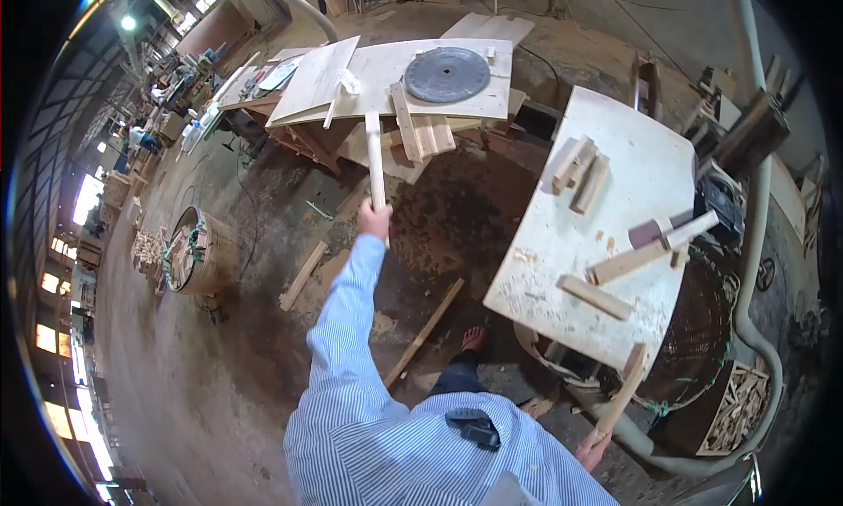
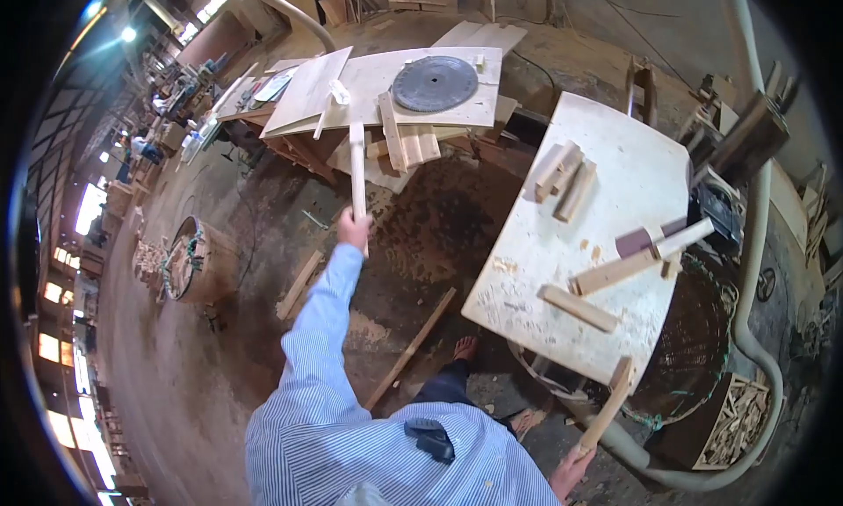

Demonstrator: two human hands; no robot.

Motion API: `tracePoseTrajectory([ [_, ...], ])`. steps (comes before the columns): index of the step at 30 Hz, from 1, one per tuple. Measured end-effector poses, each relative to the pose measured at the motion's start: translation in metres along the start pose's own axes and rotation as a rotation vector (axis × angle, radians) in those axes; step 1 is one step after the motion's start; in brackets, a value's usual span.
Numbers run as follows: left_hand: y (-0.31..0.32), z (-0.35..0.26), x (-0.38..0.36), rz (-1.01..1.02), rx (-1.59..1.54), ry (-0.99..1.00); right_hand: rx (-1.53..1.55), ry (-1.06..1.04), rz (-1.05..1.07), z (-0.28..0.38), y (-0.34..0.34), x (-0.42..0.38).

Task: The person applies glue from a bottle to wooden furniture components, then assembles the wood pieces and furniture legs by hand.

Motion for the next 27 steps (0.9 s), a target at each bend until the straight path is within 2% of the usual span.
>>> tracePoseTrajectory([
  [1, -0.006, -0.002, 0.045, 0.001, -0.066, 0.031, -0.008, 0.122, 0.011, -0.007, -0.001, 0.000],
  [2, -0.010, -0.005, 0.086, 0.007, -0.130, 0.067, -0.009, 0.124, 0.008, -0.039, -0.010, 0.032],
  [3, -0.011, 0.005, 0.123, 0.039, -0.100, -0.026, 0.034, 0.077, 0.036, -0.077, -0.006, 0.035],
  [5, -0.010, 0.016, 0.170, 0.077, -0.037, -0.198, 0.076, 0.042, 0.055, -0.040, 0.004, 0.008],
  [7, -0.008, 0.031, 0.194, -0.033, 0.038, -0.185, -0.141, -0.096, -0.137, 0.075, 0.010, -0.021],
  [8, -0.003, 0.052, 0.202, -0.067, 0.037, -0.160, -0.149, -0.091, -0.144, 0.004, -0.006, -0.008],
  [9, 0.006, 0.075, 0.205, -0.063, 0.034, -0.169, -0.164, 0.034, -0.040, -0.015, -0.011, 0.003],
  [10, 0.012, 0.095, 0.207, -0.062, 0.016, -0.143, -0.175, 0.160, 0.068, -0.107, -0.019, 0.018],
  [12, 0.016, 0.129, 0.203, -0.057, 0.004, -0.118, -0.177, 0.169, 0.074, -0.071, -0.015, 0.019],
  [14, 0.020, 0.164, 0.188, -0.131, -0.063, -0.214, -0.175, 0.184, 0.069, -0.051, -0.013, 0.017],
  [15, 0.019, 0.156, 0.183, -0.123, -0.062, -0.215, -0.173, 0.191, 0.066, -0.044, -0.012, 0.016],
  [17, 0.011, 0.136, 0.168, -0.114, -0.206, -0.468, -0.167, 0.201, 0.061, -0.031, -0.010, 0.016],
  [18, 0.012, 0.139, 0.174, -0.109, -0.203, -0.468, -0.163, 0.206, 0.059, -0.030, -0.008, 0.015],
  [20, 0.001, 0.136, 0.192, -0.224, 0.026, -0.434, -0.151, 0.216, 0.045, -0.027, -0.005, 0.009],
  [21, 0.001, 0.171, 0.211, -0.277, -0.038, -0.421, -0.146, 0.220, 0.037, -0.016, -0.003, 0.006],
  [22, -0.005, 0.163, 0.217, -0.269, 0.022, -0.530, -0.141, 0.222, 0.027, -0.011, -0.001, 0.005],
  [26, -0.014, 0.158, 0.234, -0.167, 0.154, -0.445, -0.138, 0.223, 0.017, -0.012, -0.007, 0.000],
  [27, -0.007, 0.159, 0.230, -0.124, 0.033, -0.475, -0.135, 0.222, 0.018, -0.012, -0.007, 0.000],
])
Point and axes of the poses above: each hand's wrist, its own x-axis towards the middle knuckle, its own y-axis out of the palm, z = x × y, the point moved 6 cm from there along x, towards the middle knuckle, and after that the axes turned 15 degrees about z, right-handed, at the moved point
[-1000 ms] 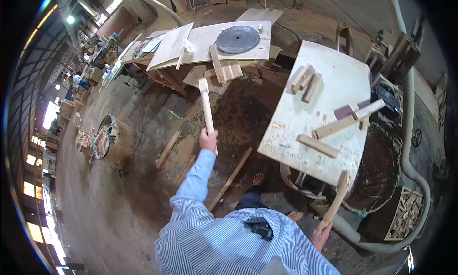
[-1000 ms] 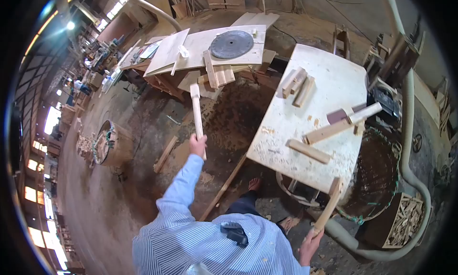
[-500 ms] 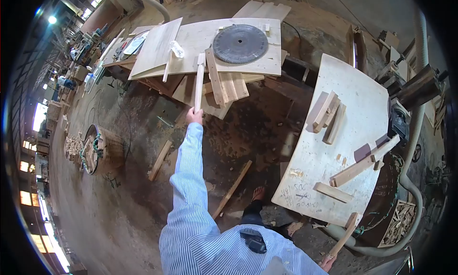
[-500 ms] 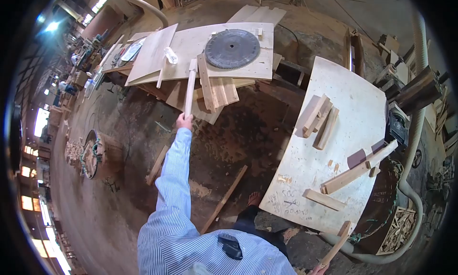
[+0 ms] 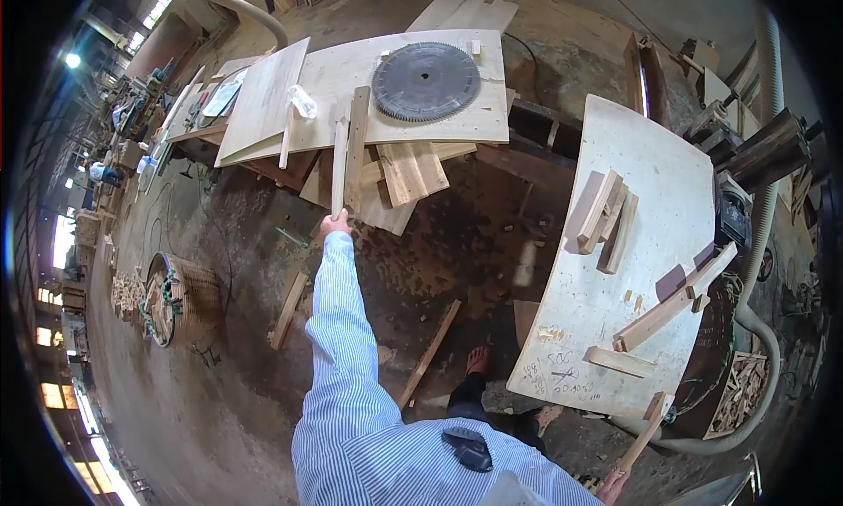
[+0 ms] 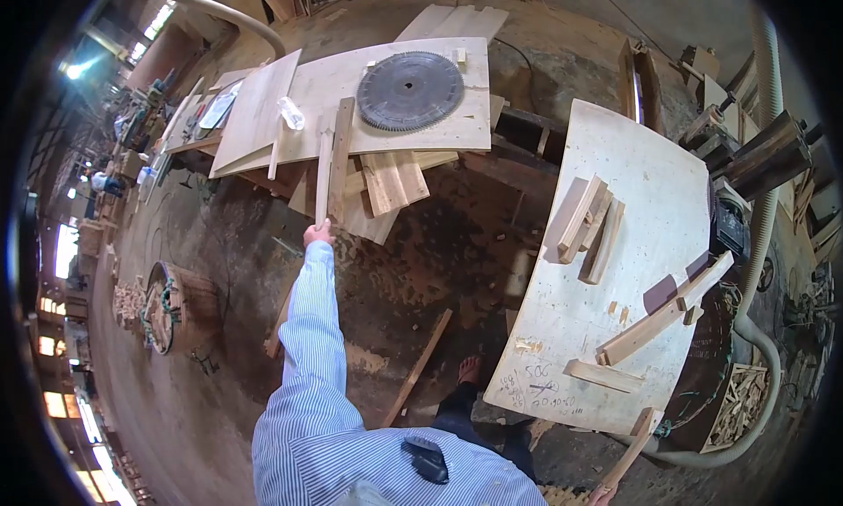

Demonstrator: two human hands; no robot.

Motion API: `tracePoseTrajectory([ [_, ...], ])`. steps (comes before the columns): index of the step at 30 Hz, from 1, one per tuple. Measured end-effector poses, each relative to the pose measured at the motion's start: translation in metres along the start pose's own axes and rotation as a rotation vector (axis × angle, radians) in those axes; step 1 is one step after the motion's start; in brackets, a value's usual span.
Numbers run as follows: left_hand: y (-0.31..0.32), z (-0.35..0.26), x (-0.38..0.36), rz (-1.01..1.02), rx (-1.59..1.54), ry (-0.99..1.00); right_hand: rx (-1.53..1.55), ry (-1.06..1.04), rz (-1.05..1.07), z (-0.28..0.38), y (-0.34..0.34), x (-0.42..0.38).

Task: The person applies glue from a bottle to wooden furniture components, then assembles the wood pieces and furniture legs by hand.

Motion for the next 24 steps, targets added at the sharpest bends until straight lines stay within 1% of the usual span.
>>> tracePoseTrajectory([
  [1, 0.009, -0.001, -0.003, 0.075, -0.107, -0.030, 0.006, -0.002, -0.005, 0.000, 0.000, 0.001],
  [3, 0.016, -0.003, -0.012, 0.118, -0.108, -0.021, 0.021, 0.001, -0.020, 0.000, 0.000, -0.001],
  [5, 0.009, 0.001, -0.019, -0.041, -0.157, 0.076, 0.021, 0.010, -0.019, 0.000, -0.001, -0.007],
  [6, 0.005, 0.003, -0.018, -0.045, -0.155, 0.070, 0.018, 0.010, -0.014, 0.008, -0.002, -0.006],
  [9, -0.004, -0.037, 0.000, -0.161, 0.205, 0.228, 0.021, 0.007, -0.005, 0.016, 0.001, -0.001],
  [11, 0.000, -0.064, 0.018, -0.078, -0.035, 0.187, 0.025, 0.008, -0.005, 0.022, 0.006, 0.001],
  [13, 0.001, -0.096, 0.040, -0.178, 0.169, 0.474, 0.020, 0.015, -0.005, 0.016, 0.003, 0.000],
  [15, 0.007, -0.114, 0.048, -0.080, 0.338, 0.387, 0.015, 0.022, 0.001, 0.011, 0.000, 0.000],
  [16, 0.008, -0.116, 0.048, -0.132, 0.354, 0.376, 0.017, 0.025, 0.004, 0.007, 0.000, 0.000],
  [17, 0.008, -0.109, 0.045, -0.130, 0.357, 0.380, 0.023, 0.028, 0.004, 0.006, 0.002, 0.000],
  [19, 0.007, -0.080, 0.029, -0.094, 0.337, 0.316, 0.034, 0.041, -0.001, -0.001, 0.001, -0.006],
  [20, 0.008, -0.053, 0.029, -0.031, 0.337, 0.189, 0.037, 0.046, -0.003, -0.015, 0.001, -0.003],
  [21, 0.011, -0.037, 0.019, -0.047, 0.297, 0.111, 0.035, 0.053, -0.001, -0.015, 0.001, -0.003],
  [23, 0.017, -0.023, 0.001, -0.019, 0.400, 0.096, -0.046, -0.057, -0.003, -0.004, 0.002, -0.006],
  [24, 0.024, -0.018, 0.000, -0.019, 0.437, 0.117, -0.052, -0.051, 0.004, -0.003, 0.004, -0.007],
])
Point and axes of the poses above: each hand's wrist, its own x-axis towards the middle knuckle, its own y-axis out of the palm, z = x × y, the point moved 6 cm from there along x, towards the middle knuckle, and after that the axes turned 15 degrees about z, right-handed, at the moved point
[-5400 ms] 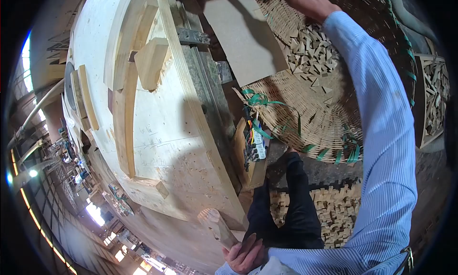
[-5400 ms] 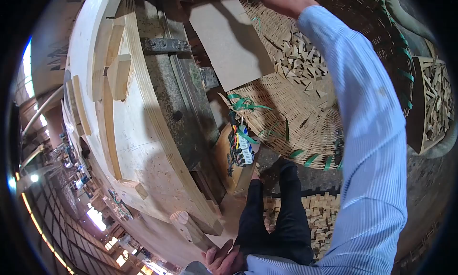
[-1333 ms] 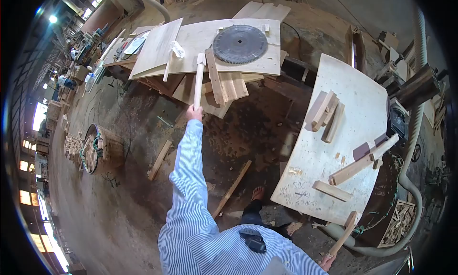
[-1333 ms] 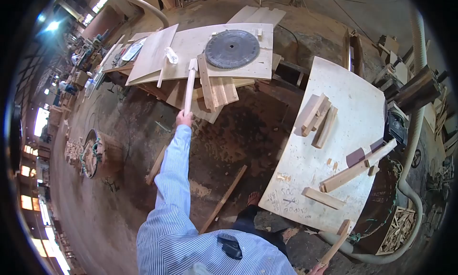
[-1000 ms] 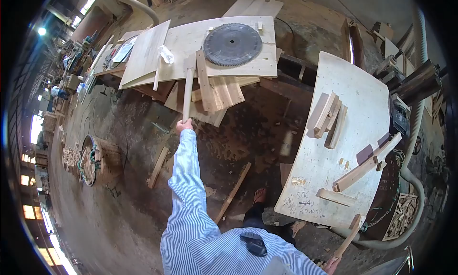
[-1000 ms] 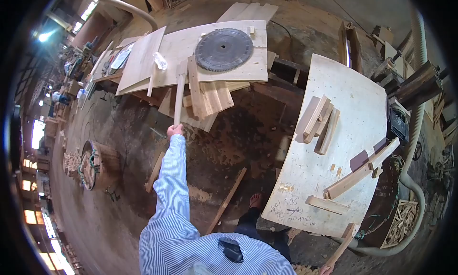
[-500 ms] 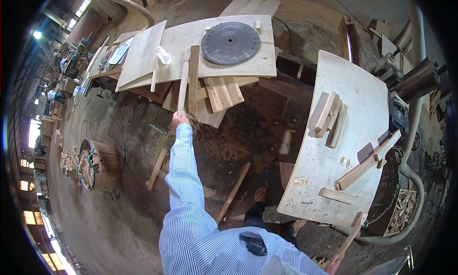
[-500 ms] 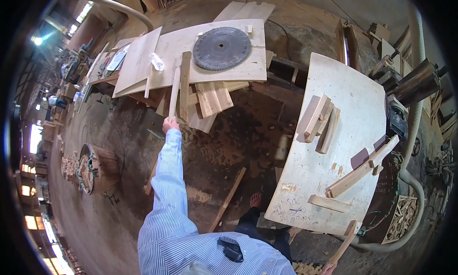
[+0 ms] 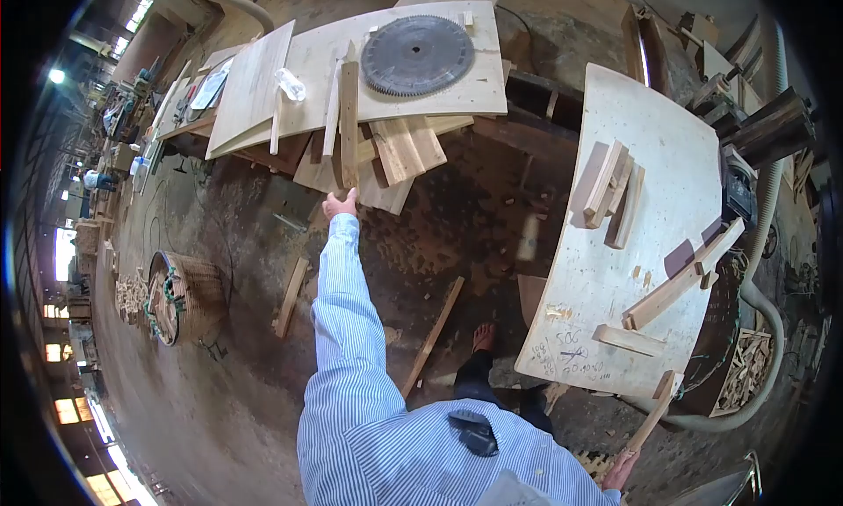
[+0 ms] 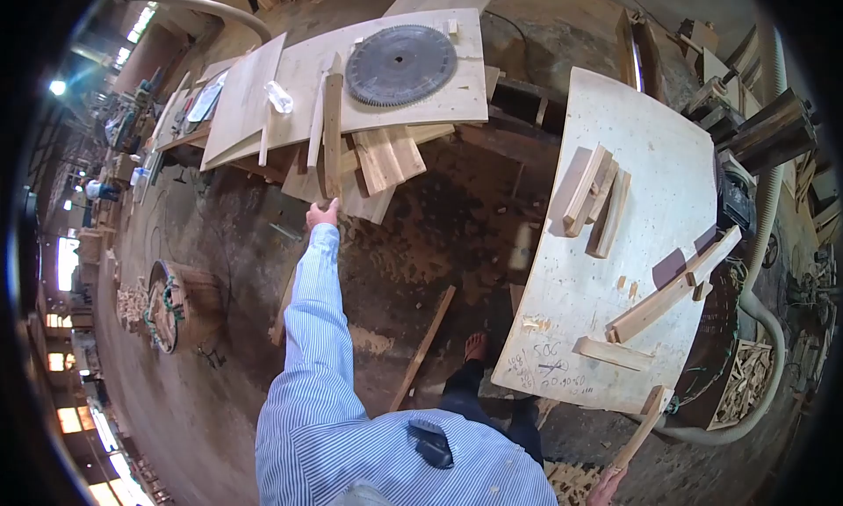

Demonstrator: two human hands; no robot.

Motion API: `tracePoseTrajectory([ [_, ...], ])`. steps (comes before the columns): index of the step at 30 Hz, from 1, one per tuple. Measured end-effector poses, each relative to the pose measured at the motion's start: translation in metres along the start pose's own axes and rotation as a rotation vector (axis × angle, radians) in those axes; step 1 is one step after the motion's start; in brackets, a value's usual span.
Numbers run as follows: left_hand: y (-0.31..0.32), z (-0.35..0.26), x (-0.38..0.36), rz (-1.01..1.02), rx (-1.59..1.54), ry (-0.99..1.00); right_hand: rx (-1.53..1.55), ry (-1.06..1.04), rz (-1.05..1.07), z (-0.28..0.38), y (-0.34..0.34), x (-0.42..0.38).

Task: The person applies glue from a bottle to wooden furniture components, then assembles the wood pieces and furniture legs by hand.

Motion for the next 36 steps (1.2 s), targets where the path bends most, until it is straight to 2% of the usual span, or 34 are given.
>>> tracePoseTrajectory([
  [3, 0.018, -0.001, 0.004, -0.005, -0.012, 0.071, 0.011, 0.055, -0.009, -0.001, -0.002, 0.000],
  [10, 0.034, -0.013, 0.016, -0.040, 0.071, 0.033, 0.037, 0.069, -0.012, -0.008, -0.002, -0.001],
  [11, 0.033, -0.013, 0.015, -0.029, 0.085, 0.008, 0.044, 0.066, -0.011, -0.008, -0.002, -0.001],
  [12, 0.030, -0.016, 0.011, -0.111, 0.087, 0.035, 0.047, 0.059, -0.014, -0.007, -0.003, -0.001],
  [14, 0.026, -0.022, 0.012, -0.137, 0.030, 0.038, 0.023, 0.133, 0.062, -0.003, -0.006, -0.001],
  [17, -0.001, -0.054, -0.003, -0.158, -0.050, 0.043, 0.035, 0.121, 0.066, 0.001, -0.006, -0.001],
  [19, -0.008, -0.065, -0.001, -0.030, -0.186, 0.018, 0.038, 0.124, 0.081, -0.002, -0.007, 0.000],
  [22, -0.016, -0.081, 0.000, -0.079, -0.091, -0.059, 0.035, 0.131, 0.107, -0.012, -0.007, 0.003],
  [29, -0.016, -0.109, -0.015, -0.074, -0.094, -0.060, 0.034, 0.108, 0.063, -0.025, -0.003, 0.006],
  [32, -0.024, -0.122, -0.035, -0.216, -0.053, -0.018, 0.021, 0.088, 0.041, -0.026, -0.005, 0.004],
  [35, -0.010, -0.118, -0.038, -0.138, -0.146, 0.048, 0.018, 0.056, 0.010, -0.024, -0.004, 0.011],
  [36, -0.008, -0.121, -0.043, -0.154, -0.130, 0.142, 0.019, 0.051, -0.004, -0.025, -0.004, 0.010],
])
Point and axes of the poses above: each hand's wrist, its own x-axis towards the middle knuckle, its own y-axis out of the palm, z = x × y, the point moved 6 cm from there along x, towards the middle knuckle, and after that the axes turned 15 degrees about z, right-handed, at the moved point
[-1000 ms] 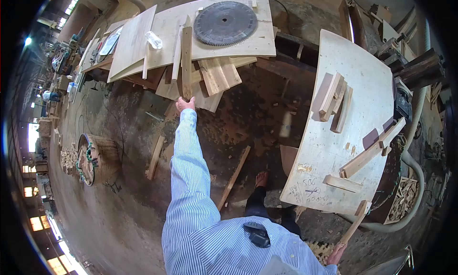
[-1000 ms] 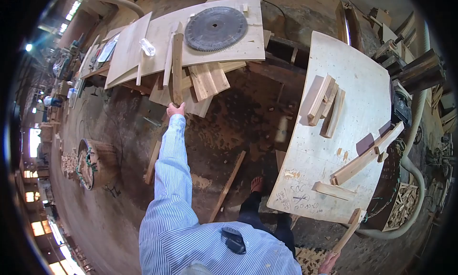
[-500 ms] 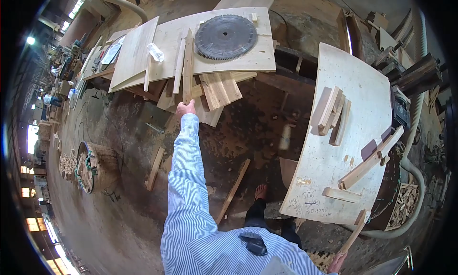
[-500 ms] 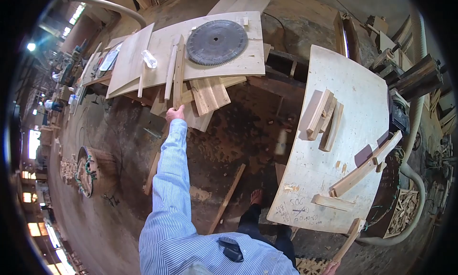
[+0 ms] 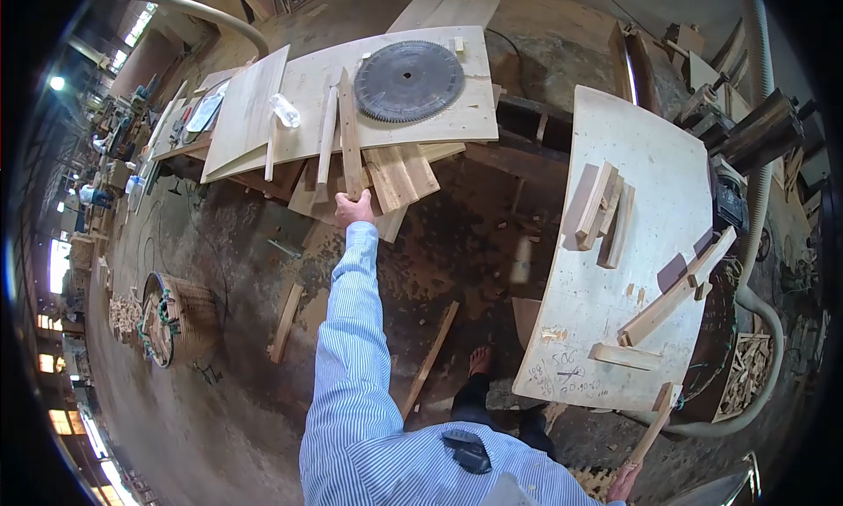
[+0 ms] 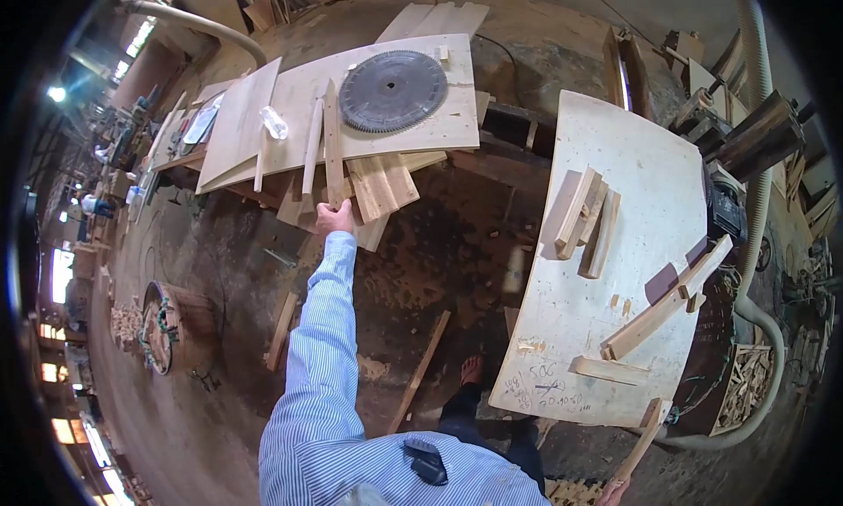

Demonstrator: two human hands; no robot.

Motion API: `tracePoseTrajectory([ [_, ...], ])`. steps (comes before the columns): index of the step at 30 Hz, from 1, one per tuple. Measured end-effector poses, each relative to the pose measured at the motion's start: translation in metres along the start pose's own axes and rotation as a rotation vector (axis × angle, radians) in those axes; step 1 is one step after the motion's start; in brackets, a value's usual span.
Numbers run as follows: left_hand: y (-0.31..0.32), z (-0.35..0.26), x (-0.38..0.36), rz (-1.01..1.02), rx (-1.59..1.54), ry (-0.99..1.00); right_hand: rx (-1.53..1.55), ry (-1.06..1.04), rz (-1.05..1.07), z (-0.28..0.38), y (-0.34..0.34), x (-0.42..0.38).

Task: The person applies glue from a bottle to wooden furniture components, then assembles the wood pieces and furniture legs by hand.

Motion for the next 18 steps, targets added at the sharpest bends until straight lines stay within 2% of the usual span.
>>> tracePoseTrajectory([
  [1, 0.005, -0.003, 0.002, 0.004, -0.002, 0.005, -0.001, -0.003, -0.013, -0.001, 0.000, -0.002],
  [3, 0.032, 0.012, 0.011, 0.222, -0.810, -0.156, -0.012, -0.011, -0.024, -0.002, -0.001, -0.005],
  [5, 0.035, 0.015, 0.023, 0.223, -0.854, -0.131, -0.020, -0.026, -0.033, -0.001, 0.000, -0.003],
  [7, 0.041, 0.011, 0.026, 0.261, -1.163, -0.164, -0.018, -0.029, -0.048, -0.002, 0.000, -0.004],
  [8, 0.041, 0.010, 0.027, 0.269, -1.221, -0.179, -0.009, -0.042, -0.047, -0.002, 0.001, -0.004],
  [10, 0.038, 0.001, 0.027, 0.272, -1.204, -0.141, 0.001, -0.055, -0.047, 0.005, 0.002, -0.006],
  [12, 0.039, -0.007, 0.028, 0.268, -1.189, -0.107, 0.053, 0.062, 0.000, 0.006, 0.002, -0.007],
  [14, 0.037, -0.017, 0.037, 0.161, -0.999, -0.025, 0.074, 0.086, 0.031, 0.014, 0.000, -0.010],
  [15, 0.037, -0.024, 0.041, 0.162, -1.002, -0.024, 0.097, 0.112, 0.062, 0.017, 0.002, -0.010],
  [17, 0.034, -0.044, 0.049, 0.177, -0.746, -0.091, 0.116, 0.101, 0.046, 0.021, 0.002, -0.010],
  [18, 0.027, -0.048, 0.056, 0.133, -0.246, -0.144, 0.133, 0.092, 0.035, 0.023, 0.002, -0.010],
])
Point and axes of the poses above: each hand's wrist, its own x-axis towards the middle knuckle, its own y-axis out of the palm, z = x × y, the point moved 6 cm from there along x, towards the middle knuckle, and after that the axes turned 15 degrees about z, right-handed, at the moved point
